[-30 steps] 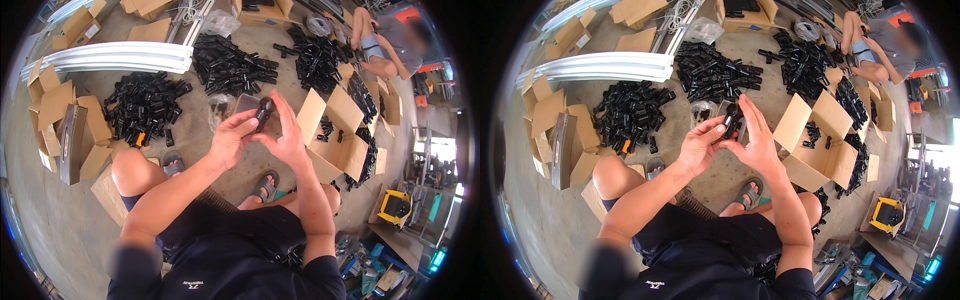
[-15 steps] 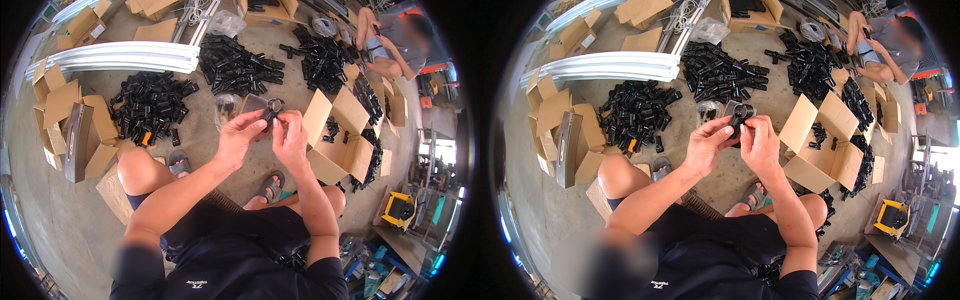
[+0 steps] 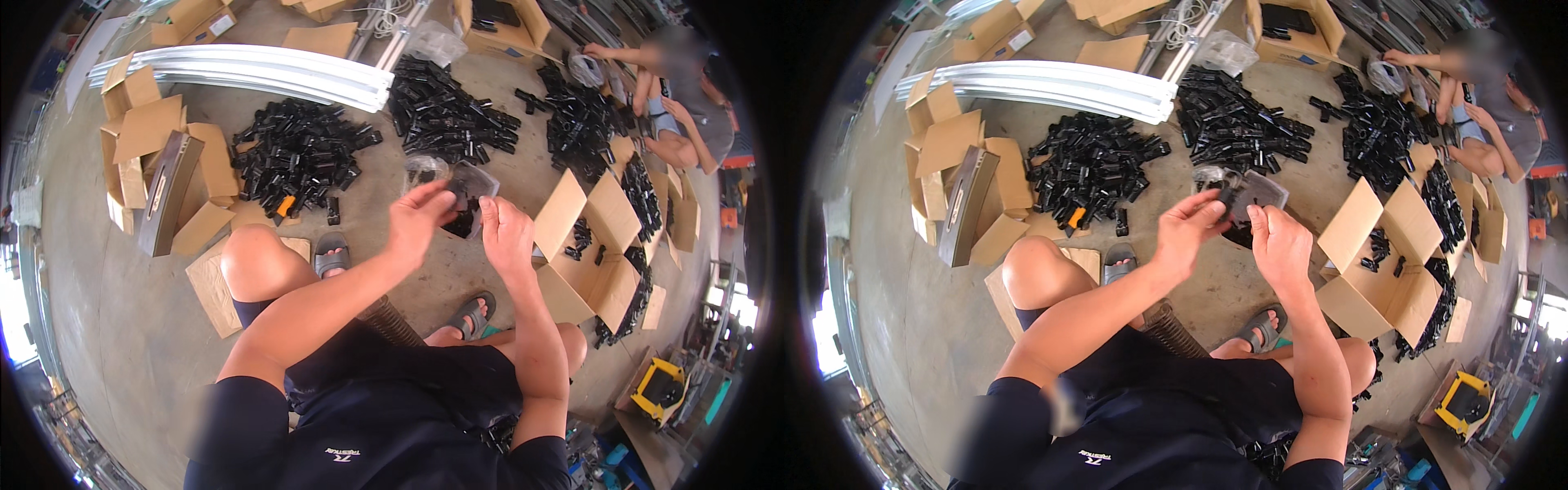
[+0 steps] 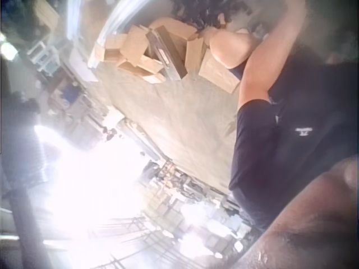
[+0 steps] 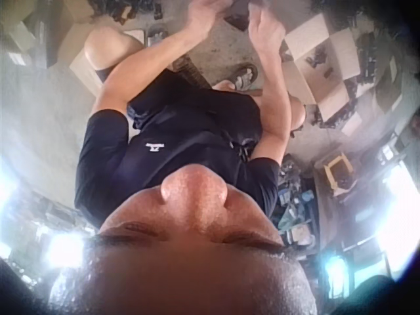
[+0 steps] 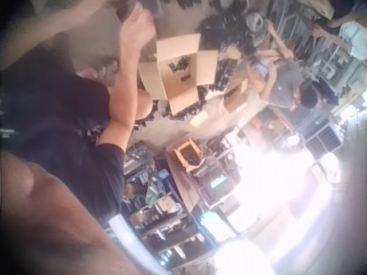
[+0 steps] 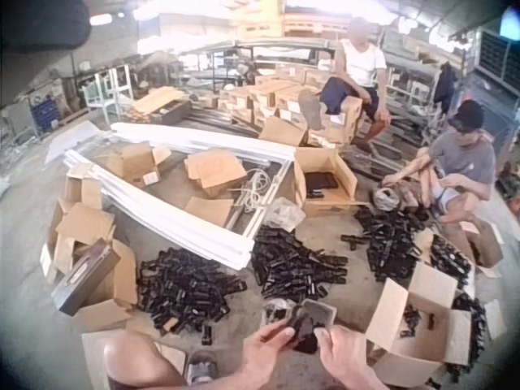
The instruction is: The person picks up small black plastic parts from a pile on the floor or a small container, turns them over by hand, and places them into a cardboard box.
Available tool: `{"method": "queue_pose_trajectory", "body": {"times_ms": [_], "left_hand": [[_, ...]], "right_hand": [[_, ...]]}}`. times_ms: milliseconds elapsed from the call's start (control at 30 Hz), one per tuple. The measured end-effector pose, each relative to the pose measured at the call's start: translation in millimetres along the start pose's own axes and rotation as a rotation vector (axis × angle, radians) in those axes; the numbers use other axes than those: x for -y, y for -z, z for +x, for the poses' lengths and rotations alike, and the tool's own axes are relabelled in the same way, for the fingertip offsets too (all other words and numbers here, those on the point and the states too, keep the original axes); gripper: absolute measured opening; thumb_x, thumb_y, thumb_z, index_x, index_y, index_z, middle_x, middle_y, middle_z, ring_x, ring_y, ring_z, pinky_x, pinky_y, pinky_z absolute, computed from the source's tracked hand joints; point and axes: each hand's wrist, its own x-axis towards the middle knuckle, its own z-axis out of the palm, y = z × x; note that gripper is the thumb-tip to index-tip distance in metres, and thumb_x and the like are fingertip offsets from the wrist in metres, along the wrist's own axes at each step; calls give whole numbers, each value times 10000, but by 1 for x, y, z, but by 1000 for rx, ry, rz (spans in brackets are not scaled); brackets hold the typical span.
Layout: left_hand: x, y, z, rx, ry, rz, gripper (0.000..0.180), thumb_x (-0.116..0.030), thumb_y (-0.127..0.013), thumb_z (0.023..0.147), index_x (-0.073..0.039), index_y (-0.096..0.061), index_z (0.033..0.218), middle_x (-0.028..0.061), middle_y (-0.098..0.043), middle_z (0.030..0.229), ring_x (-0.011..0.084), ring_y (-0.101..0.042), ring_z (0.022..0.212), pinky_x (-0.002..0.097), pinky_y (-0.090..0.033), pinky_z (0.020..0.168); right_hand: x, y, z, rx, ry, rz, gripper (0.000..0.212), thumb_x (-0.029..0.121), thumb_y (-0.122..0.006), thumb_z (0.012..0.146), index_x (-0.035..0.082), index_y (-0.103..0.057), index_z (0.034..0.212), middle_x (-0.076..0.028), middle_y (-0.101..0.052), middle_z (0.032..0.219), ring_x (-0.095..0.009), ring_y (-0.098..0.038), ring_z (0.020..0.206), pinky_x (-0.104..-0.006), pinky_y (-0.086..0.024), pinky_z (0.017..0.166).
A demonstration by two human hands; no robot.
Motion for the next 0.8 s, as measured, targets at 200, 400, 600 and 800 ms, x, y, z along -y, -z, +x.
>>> {"method": "queue_pose_trajectory", "body": {"times_ms": [200,400,600,800], "left_hand": [[-34,92,50,-440,-361,54,689,-251,-771,936,-76,-433,1510,27,-634,1269,128,-610,1088,297,-507,878],[-24,93,26,-253,-79,181,795,-345,-744,955,-72,-337,1581,73,-444,1570,236,-384,1466,481,-253,1186],[-11,29,-7,109,62,340,509,-358,-610,1047,-57,-519,1447,97,-513,1500,239,-542,1303,415,-412,1080],[22,-11,-15,277,229,427,352,-297,-592,1063,-52,-615,1314,86,-661,1301,193,-652,1117,338,-506,939]], "right_hand": [[24,23,-1,29,74,45,281,229,-687,975,36,-612,785,-134,-633,710,-363,-621,631,-433,-483,565],[34,129,-3,-112,-49,165,192,240,-677,998,55,-705,1037,-118,-698,787,-250,-682,687,-357,-523,624],[-44,255,-33,-391,-275,189,316,316,-596,1063,23,-704,1113,21,-638,789,-65,-557,692,-252,-479,623],[-305,222,-107,-255,-894,-31,439,435,-663,984,5,-719,1048,-135,-728,855,-233,-677,789,-392,-533,729]]}}
